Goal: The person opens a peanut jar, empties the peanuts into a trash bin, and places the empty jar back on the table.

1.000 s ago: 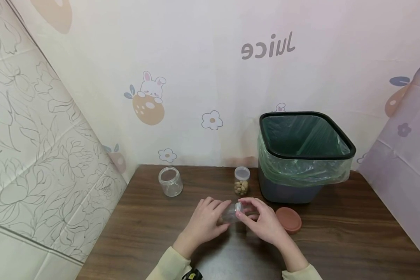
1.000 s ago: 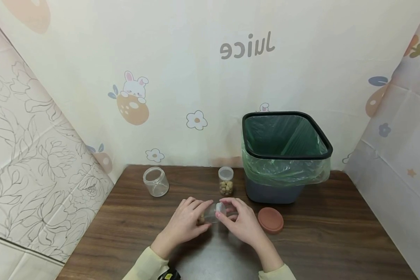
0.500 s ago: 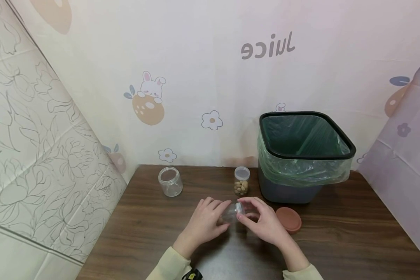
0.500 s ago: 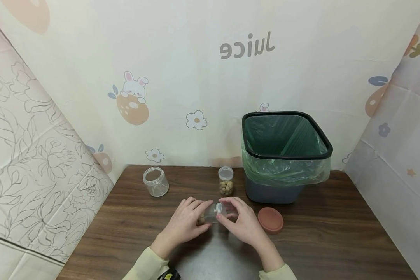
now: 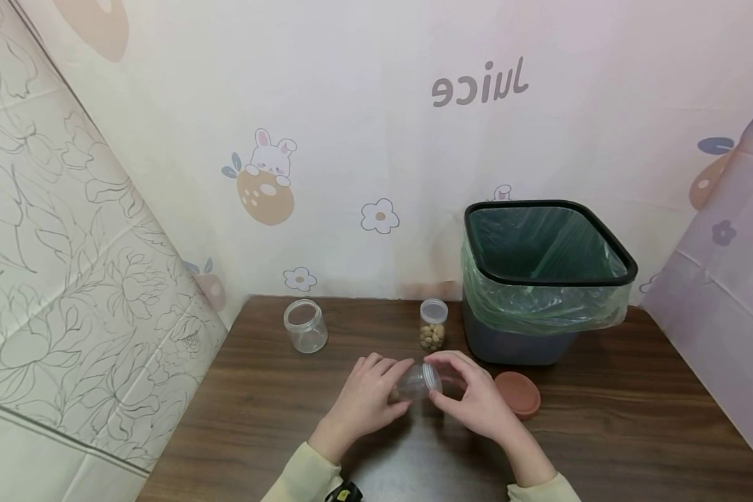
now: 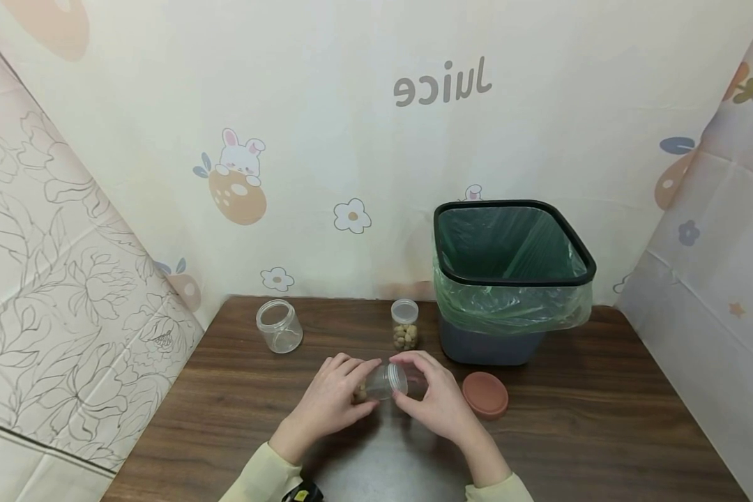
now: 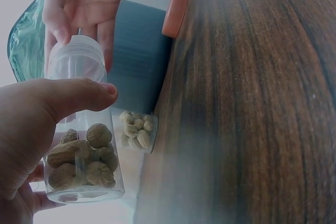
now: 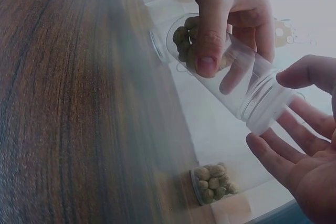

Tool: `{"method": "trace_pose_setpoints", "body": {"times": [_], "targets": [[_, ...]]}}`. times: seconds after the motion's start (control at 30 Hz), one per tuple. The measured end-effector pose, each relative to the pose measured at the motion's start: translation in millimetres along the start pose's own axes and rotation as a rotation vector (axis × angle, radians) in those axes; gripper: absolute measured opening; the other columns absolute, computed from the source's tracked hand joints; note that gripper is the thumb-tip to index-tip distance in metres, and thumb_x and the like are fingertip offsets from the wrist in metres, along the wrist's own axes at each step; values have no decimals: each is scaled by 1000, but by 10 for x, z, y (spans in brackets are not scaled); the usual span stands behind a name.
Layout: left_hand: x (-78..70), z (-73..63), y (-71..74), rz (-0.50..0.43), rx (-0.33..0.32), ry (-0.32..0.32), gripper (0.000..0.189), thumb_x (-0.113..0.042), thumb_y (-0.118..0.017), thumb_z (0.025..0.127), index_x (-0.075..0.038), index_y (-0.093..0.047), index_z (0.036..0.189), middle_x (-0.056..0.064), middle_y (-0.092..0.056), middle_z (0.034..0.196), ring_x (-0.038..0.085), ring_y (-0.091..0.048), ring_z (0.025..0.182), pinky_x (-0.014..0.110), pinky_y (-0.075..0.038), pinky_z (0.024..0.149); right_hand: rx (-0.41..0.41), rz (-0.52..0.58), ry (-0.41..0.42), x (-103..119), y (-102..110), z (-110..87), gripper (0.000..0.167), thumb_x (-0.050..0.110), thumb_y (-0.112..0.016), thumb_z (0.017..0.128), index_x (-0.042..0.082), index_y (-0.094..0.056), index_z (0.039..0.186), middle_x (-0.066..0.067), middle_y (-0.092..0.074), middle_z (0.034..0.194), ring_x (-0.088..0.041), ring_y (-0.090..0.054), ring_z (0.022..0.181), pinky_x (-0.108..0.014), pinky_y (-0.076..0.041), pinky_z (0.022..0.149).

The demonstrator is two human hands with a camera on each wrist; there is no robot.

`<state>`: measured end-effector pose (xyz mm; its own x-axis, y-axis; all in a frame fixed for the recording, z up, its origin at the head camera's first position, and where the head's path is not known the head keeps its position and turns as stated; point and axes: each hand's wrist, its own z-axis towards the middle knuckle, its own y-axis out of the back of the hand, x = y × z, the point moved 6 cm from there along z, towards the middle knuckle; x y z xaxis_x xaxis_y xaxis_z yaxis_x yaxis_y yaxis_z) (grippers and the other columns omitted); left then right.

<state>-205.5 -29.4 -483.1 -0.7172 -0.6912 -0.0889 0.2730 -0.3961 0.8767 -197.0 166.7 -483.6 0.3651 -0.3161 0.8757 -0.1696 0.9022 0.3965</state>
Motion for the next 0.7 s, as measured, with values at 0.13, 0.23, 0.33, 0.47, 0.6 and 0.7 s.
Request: {"method": "trace_pose_setpoints", "body": {"times": [0.13,0.23,0.33,0.47,0.6,0.7], "targets": [[2,3,3,2,6,2,72,-41,-97,80,-18,-70,143,-2,-76,117,19,-65,105,40,-53,88,-1,-6,18,11,8,-3,60,-10,-84,88,20,-67,138,-2,-68,134,-29,-69,122,-46,-59,102],[2,2,5,1,4,-1,72,-40,-98,80,-18,-70,143,-2,-76,117,19,-65,105,41,-53,88,-2,-11,21,11,17,-4,63,-10,-84,87,21,-67,138,-2,-68,135,-27,-69,122,-47,-59,102],[6,1,6,5,-1,-5,72,-40,-98,80,-18,-70,143,-2,-76,116,18,-65,104,41,-53,88,-3,-12,23,8,28,-3,63,-11,-85,86,17,-67,139,-2,-68,135,-24,-69,122,-48,-59,102],[18,0,3,15,1,-5,72,-42,-97,80,-18,-70,143,-3,-76,116,18,-65,105,40,-53,87,-11,-15,25,3,51,2,61,-11,-86,85,13,-68,138,-1,-68,134,-22,-69,120,-50,-59,101],[34,0,-1,18,6,3,72,-43,-96,81,-18,-70,143,-3,-76,116,18,-65,105,40,-53,89,-24,-11,30,1,90,1,60,-7,-87,86,15,-68,139,-4,-68,134,-25,-69,119,-51,-60,99],[48,0,10,14,2,10,72,-43,-97,81,-18,-70,143,-4,-76,115,18,-66,105,41,-54,88,-40,-15,35,-3,136,-4,59,-1,-89,87,17,-68,139,-6,-69,134,-27,-69,118,-48,-62,96]]}}
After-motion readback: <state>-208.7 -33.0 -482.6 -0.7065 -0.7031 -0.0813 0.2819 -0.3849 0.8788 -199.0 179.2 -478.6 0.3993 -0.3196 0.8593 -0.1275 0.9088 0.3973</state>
